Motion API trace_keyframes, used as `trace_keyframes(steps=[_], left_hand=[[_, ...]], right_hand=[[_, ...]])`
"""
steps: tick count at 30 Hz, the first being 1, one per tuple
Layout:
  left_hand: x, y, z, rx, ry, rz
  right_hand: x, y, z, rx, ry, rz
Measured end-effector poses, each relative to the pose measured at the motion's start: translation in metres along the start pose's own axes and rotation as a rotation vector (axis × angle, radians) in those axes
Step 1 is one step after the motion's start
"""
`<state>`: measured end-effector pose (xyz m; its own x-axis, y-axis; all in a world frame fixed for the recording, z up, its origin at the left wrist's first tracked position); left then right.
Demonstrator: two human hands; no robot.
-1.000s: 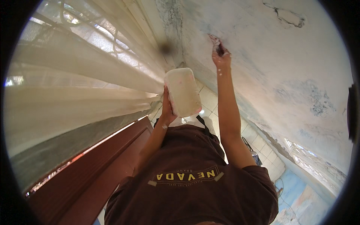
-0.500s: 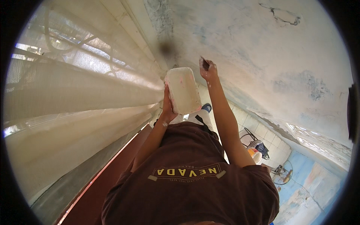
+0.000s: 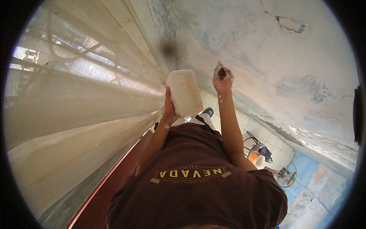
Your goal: The person patches a wall by applying a white compound from a container onto a damaged surface using a putty knife.
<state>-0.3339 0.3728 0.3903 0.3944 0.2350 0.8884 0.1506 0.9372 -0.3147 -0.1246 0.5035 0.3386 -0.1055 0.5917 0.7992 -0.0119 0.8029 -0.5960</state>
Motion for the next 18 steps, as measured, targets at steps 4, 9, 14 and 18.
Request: trace_keyframes(steps=[4, 9, 14, 18], left_hand=[[-0.005, 0.007, 0.001, 0.006, 0.000, 0.040], [-0.014, 0.017, -0.002, 0.025, 0.017, -0.010], [-0.012, 0.020, -0.005, 0.001, 0.015, 0.018], [-0.008, 0.019, 0.000, 0.029, 0.010, -0.012]], right_hand=[[-0.028, 0.079, 0.037, 0.181, -0.098, 0.018], [0.050, 0.073, 0.029, 0.316, 0.086, -0.069], [0.078, 0.007, -0.009, 0.205, 0.080, -0.239], [0.005, 0.006, -0.019, 0.056, 0.190, -0.219]])
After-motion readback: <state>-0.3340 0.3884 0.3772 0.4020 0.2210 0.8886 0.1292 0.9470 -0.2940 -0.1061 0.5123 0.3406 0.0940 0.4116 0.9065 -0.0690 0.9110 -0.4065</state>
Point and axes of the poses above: each hand's wrist, its own y-axis towards the middle knuckle, its own x-axis out of the palm, z = x × y, the point moved 10 cm from there along y, towards the middle knuckle, and after that the axes turned 12 degrees about x, right-handed, at the moved point
